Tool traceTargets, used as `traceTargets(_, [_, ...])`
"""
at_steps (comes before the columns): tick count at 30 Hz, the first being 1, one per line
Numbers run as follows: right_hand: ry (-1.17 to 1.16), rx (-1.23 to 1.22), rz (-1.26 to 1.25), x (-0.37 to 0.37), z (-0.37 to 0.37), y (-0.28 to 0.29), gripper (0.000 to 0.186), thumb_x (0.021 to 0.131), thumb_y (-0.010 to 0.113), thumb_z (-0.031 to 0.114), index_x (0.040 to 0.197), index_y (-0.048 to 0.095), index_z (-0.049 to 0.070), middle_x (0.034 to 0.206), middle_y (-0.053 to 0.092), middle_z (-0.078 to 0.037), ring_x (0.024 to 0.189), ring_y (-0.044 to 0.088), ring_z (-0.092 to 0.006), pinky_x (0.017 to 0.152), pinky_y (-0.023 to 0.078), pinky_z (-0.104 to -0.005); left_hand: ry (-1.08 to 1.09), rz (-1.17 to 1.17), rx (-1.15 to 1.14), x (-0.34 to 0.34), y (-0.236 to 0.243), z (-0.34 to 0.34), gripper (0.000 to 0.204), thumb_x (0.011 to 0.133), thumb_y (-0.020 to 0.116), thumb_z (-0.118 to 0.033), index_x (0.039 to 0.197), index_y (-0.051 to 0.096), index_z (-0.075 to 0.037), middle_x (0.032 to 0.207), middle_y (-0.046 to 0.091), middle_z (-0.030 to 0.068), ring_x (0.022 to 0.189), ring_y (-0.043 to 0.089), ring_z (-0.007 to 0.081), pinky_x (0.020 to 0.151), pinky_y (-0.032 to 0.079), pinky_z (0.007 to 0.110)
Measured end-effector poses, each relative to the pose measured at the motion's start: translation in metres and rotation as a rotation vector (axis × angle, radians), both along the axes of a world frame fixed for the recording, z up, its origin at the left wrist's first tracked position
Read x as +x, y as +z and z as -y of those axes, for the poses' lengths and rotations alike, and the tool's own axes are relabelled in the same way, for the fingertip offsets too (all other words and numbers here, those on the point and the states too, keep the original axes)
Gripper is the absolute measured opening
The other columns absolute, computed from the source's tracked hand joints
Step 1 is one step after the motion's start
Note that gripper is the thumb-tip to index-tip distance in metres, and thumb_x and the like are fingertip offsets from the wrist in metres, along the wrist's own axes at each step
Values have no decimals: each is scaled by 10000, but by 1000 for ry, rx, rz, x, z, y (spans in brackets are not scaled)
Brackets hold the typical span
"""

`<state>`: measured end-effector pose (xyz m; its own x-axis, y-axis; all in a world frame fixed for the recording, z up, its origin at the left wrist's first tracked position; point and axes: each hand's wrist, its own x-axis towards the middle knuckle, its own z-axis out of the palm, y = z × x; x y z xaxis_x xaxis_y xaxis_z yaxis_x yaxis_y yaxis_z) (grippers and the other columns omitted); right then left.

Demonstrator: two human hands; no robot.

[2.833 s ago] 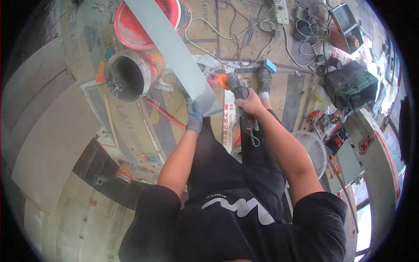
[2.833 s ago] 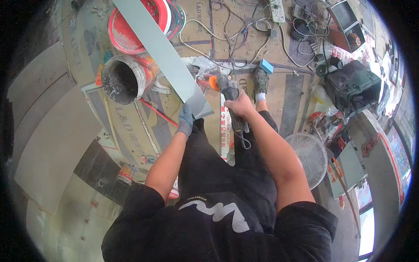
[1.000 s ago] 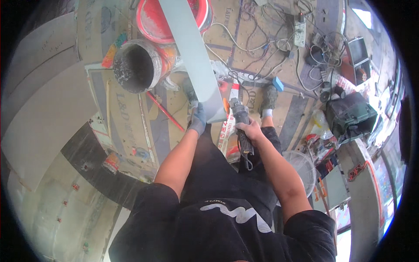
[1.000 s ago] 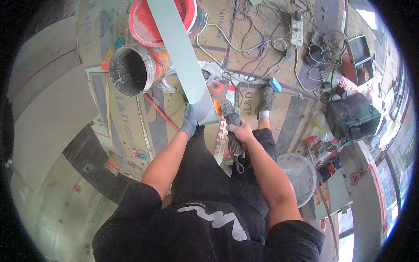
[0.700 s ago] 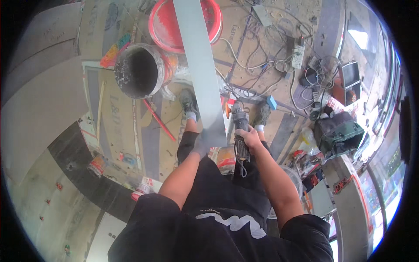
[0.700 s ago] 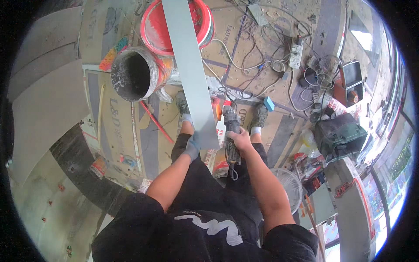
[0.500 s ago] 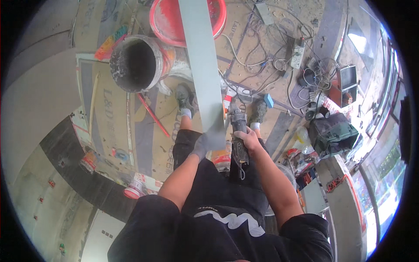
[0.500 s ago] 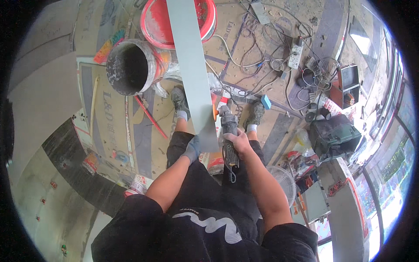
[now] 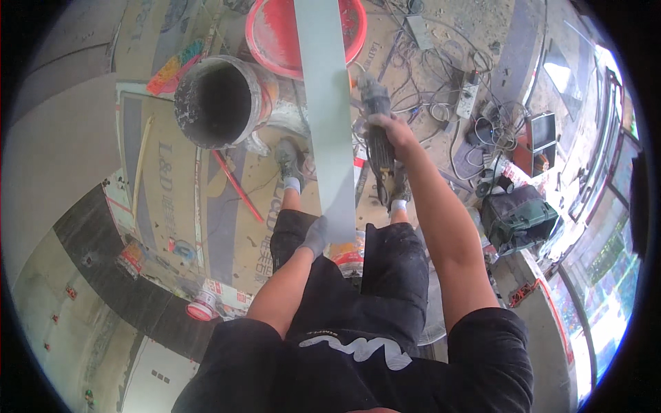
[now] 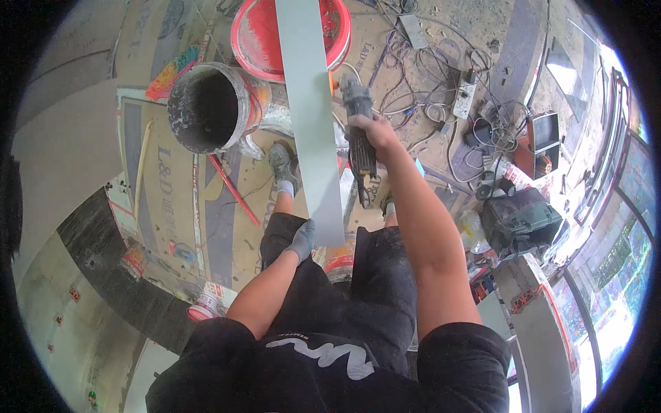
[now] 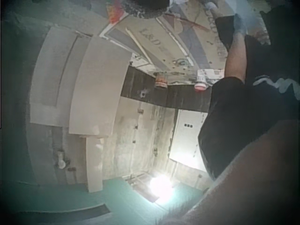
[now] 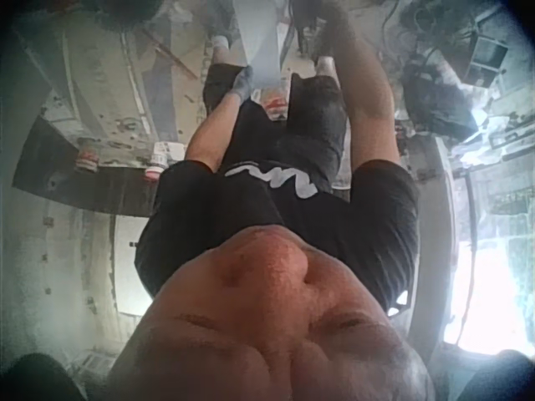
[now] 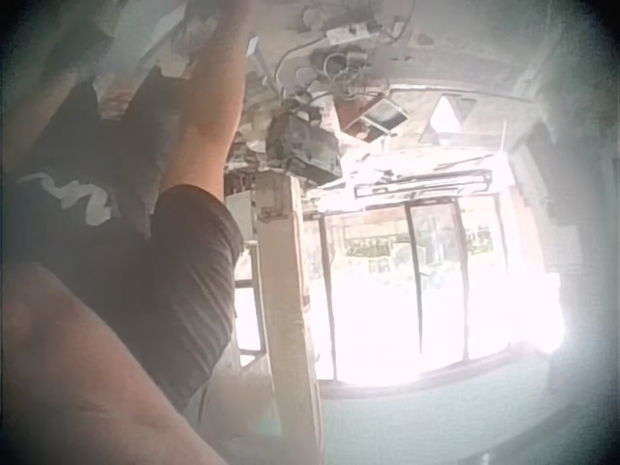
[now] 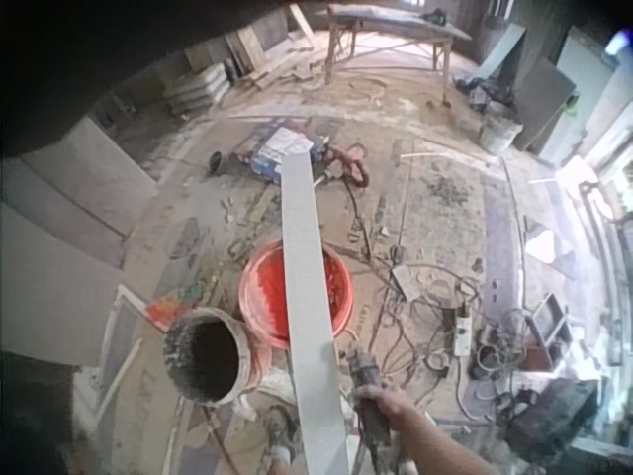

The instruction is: Cutting a ceramic tile using an angle grinder and preparing it for installation.

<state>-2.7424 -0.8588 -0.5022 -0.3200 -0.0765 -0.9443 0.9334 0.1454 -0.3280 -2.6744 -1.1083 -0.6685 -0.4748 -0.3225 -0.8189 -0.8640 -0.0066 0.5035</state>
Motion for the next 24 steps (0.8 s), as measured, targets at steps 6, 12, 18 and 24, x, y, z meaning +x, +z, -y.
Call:
traceTargets(6, [-175,-16,24,9,-3,9,321,789,698,124,1067,598,-3,836,647,-72,669,642,-175,601,529,-320,-518,34,5,52,27,-15,606,1032,333,-496,1381,443,-13,1305,544,114,1166,538,221,989,423,334])
traceTargets(12, [-114,-48,93,23,1,19,311,805,689,127,1073,587,6,861,648,-78,696,649,-180,623,530,-320,-47,31,275,124,48,-26,412,1037,410,-311,1213,583,19,1084,659,105,961,622,198,866,500,328])
traceTargets(18, [-214,-119,68,-2,8,23,276,819,683,120,1051,571,22,857,647,-94,715,653,-202,638,542,-346,166,196,482,75,90,-17,399,1044,381,-311,1214,581,-11,1079,657,83,959,623,194,878,500,315])
traceTargets(24, [-257,-136,-16,-92,31,-7,308,809,686,155,1062,562,33,842,638,-82,687,641,-195,620,545,-349,-88,270,416,59,116,-5,465,1040,376,-397,1214,582,-18,1087,644,62,967,614,142,866,495,305])
